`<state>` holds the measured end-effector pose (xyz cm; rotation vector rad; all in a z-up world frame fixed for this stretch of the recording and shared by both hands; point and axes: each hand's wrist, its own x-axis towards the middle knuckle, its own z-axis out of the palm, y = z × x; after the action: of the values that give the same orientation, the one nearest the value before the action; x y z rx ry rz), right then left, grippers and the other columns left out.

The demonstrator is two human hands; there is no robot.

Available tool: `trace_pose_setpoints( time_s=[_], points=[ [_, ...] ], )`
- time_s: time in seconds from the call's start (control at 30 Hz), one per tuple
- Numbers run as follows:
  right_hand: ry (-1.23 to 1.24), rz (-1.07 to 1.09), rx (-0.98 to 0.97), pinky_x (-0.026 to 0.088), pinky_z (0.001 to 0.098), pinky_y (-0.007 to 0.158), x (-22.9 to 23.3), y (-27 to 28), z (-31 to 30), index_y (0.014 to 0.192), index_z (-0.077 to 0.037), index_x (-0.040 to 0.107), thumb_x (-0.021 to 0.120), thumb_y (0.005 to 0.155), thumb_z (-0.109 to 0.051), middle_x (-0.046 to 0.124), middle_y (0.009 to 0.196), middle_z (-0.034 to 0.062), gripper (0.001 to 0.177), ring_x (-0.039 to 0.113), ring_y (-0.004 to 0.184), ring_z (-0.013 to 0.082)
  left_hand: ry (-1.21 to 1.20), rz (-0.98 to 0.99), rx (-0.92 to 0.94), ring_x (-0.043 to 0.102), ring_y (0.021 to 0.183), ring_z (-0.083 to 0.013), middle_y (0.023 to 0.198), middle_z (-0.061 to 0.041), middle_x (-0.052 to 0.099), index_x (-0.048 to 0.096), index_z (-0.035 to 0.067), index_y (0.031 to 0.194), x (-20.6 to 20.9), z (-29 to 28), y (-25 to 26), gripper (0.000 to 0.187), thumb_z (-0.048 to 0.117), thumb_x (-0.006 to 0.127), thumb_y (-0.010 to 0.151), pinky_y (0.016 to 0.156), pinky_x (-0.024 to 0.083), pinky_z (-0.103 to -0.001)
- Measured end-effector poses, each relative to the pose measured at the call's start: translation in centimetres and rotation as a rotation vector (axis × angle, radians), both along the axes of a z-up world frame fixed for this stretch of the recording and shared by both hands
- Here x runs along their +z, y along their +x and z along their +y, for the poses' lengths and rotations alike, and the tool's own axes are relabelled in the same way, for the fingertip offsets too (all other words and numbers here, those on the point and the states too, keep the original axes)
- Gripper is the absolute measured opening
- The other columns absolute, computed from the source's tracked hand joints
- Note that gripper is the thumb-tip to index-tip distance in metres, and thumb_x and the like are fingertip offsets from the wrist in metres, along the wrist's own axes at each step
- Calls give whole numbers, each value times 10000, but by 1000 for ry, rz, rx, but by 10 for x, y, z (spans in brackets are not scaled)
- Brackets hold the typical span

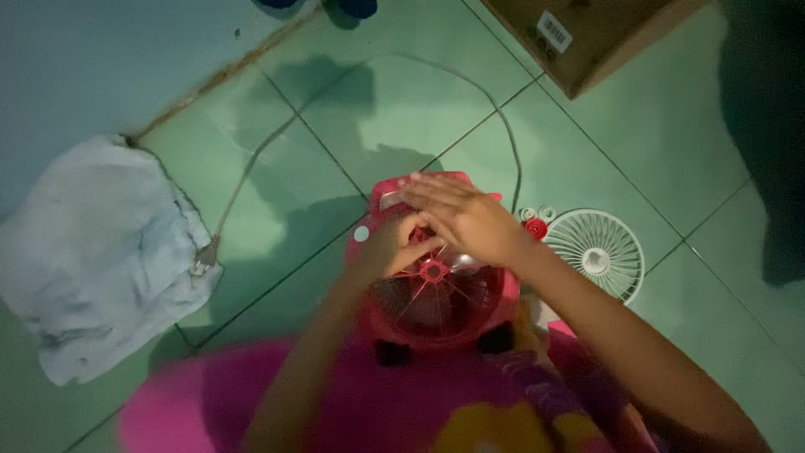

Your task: The person uses a screwdriver to remove screws from the front grille of a pink toy electric fan. They detach the grille, set it aside, and continue unscrewing the central hub to remove the fan blades. The person then reattaches the grille and tightens the screws to reassemble the fan.

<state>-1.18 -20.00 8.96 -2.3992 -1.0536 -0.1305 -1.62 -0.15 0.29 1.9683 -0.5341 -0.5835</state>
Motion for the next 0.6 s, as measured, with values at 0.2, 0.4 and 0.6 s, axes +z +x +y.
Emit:
trace_pose_setpoints(
  time_s=[0.2, 0.4, 0.6],
  points=[
    [11, -75, -11, 400, 438, 1235, -3, 13, -6, 1431, -51, 604, 549, 1050, -246, 585, 1513, 85, 431, 514, 1443, 258, -155, -247, 677, 639, 782, -265, 890, -169, 617, 535, -4, 1065, -22, -65, -22, 497, 218, 886, 791, 704, 554, -374],
    [11, 49, -53, 405, 435, 1201, -3, 13, -14, 1386, -59, 632, 558, 1055, -206, 600, 1494, 83, 369, 535, 1410, 255, -152, -251, 411, 676, 876, -274, 1055, -182, 615, 423, -85, 1304, -2, -49, -6, 847, 406, 862, 773, 701, 561, -377],
    [44, 40, -5, 408, 444, 1216, 2, 9, -18, 1401, -60, 612, 592, 1035, -187, 621, 1464, 77, 387, 526, 1424, 273, 143, 25, -64, 654, 827, -237, 932, -122, 697, 669, 13, 1148, 5, -8, 26, 477, 446, 702, 949, 731, 531, -366]
  ],
)
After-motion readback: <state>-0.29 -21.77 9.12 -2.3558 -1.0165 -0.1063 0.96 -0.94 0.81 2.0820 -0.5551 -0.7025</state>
